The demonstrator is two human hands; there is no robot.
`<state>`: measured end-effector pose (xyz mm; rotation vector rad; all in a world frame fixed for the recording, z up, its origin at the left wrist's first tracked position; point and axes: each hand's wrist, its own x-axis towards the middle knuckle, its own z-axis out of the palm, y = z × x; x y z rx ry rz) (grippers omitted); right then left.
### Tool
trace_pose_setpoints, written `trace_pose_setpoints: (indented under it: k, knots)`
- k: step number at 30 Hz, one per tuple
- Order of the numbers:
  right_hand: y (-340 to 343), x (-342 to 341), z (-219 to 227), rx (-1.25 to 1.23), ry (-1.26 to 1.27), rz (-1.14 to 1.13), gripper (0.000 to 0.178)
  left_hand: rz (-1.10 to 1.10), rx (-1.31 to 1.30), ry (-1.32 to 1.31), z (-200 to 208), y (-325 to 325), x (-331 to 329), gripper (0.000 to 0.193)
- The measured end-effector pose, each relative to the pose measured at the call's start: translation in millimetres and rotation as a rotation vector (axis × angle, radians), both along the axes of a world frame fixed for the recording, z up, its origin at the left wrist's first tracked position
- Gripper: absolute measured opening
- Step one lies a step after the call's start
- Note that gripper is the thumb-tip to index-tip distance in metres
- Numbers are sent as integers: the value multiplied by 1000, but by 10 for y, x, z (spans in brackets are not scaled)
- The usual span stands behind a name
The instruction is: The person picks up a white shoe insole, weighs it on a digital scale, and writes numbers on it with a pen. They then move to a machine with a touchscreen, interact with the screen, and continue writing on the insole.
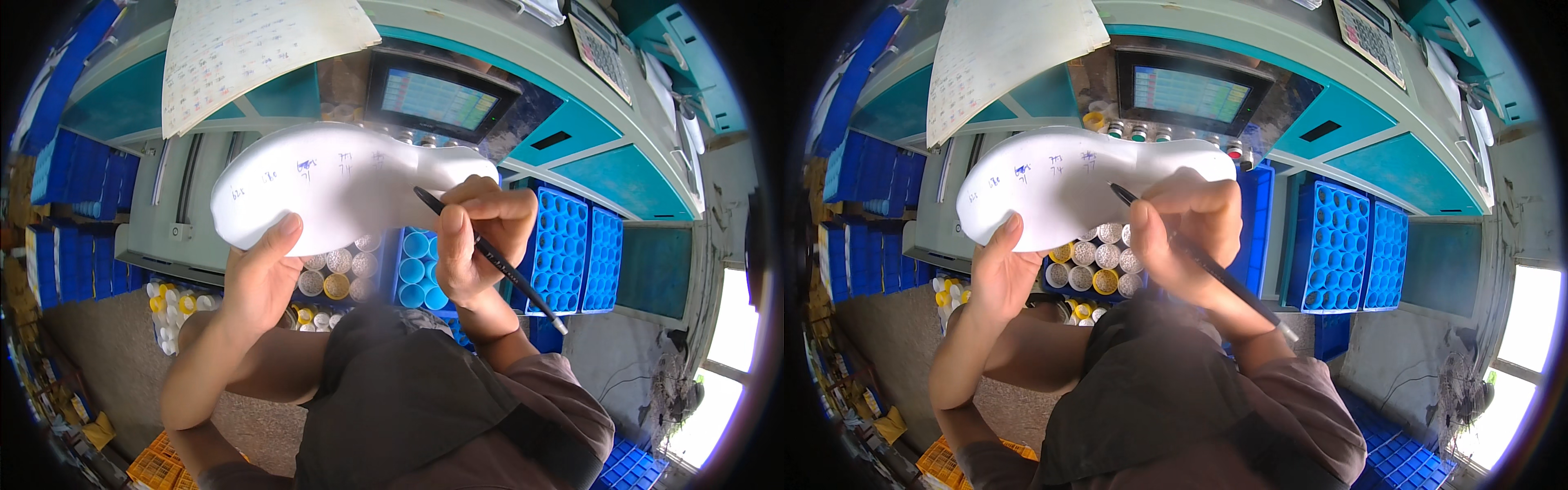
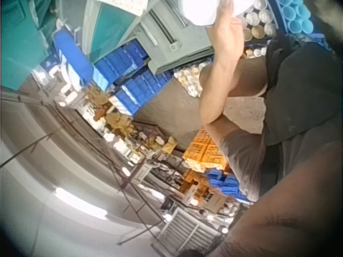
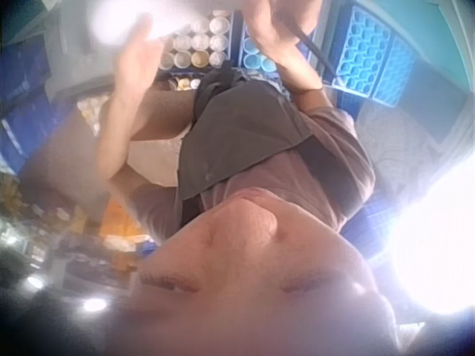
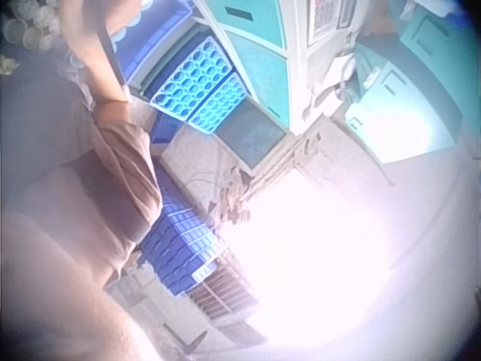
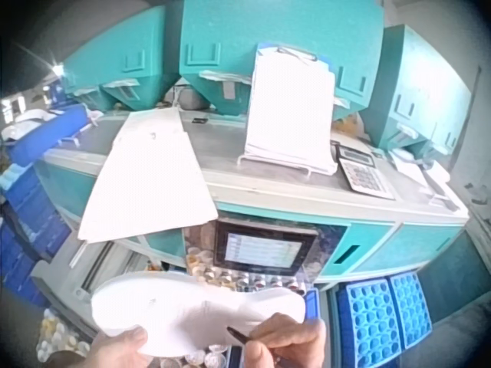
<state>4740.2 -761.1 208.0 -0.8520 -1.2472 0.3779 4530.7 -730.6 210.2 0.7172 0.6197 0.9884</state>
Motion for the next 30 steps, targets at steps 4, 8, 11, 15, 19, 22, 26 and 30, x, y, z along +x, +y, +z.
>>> trace_pose_setpoints:
  k: [4,8,11,15,19,22,26,30]
  knots:
    - [-166,184,-179,-47,-318,-22,22,-10,-9,87,-11,153,-35,50]
    - [-387,420,-441,-302,-238,-168,39,14,-47,124,-53,291,-28,50]
    - [-440,614,-566,-319,-89,-150,44,36,-71,135,-67,325,-2,50]
    - [-469,725,-520,-534,-90,-202,40,32,-122,142,-58,357,29,51]
    - [-414,726,-418,-597,-62,-195,36,-11,-143,125,-55,419,19,51]
    - [-341,817,-358,-601,3,-129,39,-51,-208,75,-67,467,-9,50]
    - [-356,878,-347,-529,278,98,36,-35,-195,129,-120,452,-9,50]
    - [-398,922,-458,-454,129,-49,33,-48,-201,152,-108,382,-30,51]
